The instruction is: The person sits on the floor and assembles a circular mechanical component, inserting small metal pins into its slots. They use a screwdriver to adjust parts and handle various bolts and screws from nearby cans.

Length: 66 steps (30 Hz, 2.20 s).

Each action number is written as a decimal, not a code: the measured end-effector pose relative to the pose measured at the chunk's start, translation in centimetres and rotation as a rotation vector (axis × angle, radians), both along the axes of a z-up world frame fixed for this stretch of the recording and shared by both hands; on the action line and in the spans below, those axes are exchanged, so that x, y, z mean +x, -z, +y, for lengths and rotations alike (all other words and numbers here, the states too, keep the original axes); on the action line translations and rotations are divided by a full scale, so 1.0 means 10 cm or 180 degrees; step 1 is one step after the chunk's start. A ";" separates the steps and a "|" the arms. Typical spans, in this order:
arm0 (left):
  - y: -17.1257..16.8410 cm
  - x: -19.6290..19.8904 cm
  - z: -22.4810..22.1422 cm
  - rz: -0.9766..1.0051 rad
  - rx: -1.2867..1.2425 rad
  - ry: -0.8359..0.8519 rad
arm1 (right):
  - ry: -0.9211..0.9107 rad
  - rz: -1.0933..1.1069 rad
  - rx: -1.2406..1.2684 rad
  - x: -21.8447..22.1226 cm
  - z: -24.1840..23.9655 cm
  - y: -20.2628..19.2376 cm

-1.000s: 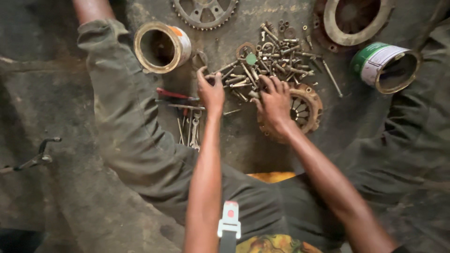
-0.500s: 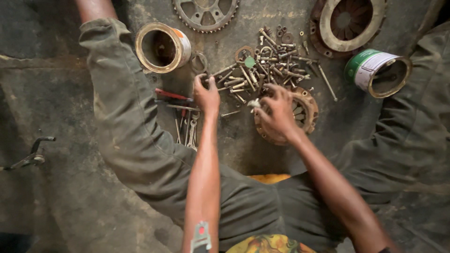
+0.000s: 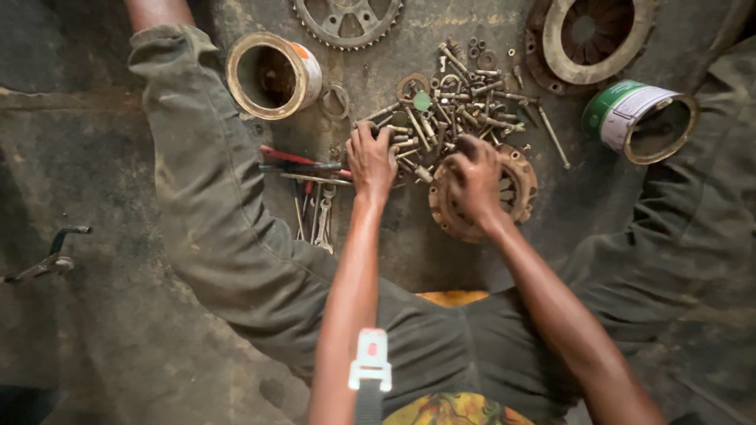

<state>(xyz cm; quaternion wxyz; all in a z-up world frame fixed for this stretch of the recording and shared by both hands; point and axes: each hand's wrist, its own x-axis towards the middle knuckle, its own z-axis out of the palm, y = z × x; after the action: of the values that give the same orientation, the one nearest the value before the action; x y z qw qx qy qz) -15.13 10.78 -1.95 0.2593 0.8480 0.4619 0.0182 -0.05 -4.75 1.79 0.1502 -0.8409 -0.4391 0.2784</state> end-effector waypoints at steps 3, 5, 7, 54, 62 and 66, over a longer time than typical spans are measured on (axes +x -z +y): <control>0.03 0.02 -0.01 0.0293 0.0145 -0.0064 | 0.0342 0.0038 0.0144 0.11 -0.09 0.08; 0.03 0.01 -0.02 0.0225 0.0342 0.0040 | 0.0583 0.0082 0.0091 0.21 -0.11 0.11; 0.02 0.00 0.03 0.0213 0.0378 0.0099 | 0.0689 0.0041 0.0115 0.30 -0.11 0.08; 0.30 -0.17 -0.09 0.0911 0.0075 -0.0211 | 0.0391 -0.0128 0.0631 1.41 -0.49 -0.08; 0.19 -0.20 -0.51 0.1426 -0.0990 -0.0382 | 0.0389 -0.0667 -0.0748 1.51 -0.92 0.30; 0.12 -0.16 -0.47 0.1635 -0.1703 -0.0683 | 0.0483 -0.0803 -0.0432 1.52 -0.93 0.30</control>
<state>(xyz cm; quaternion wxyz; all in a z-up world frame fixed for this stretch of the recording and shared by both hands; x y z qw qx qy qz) -16.71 6.09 -3.11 0.3438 0.6741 0.5864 -0.2889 15.18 -14.04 -1.16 0.0573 -0.9082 -0.3698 0.1874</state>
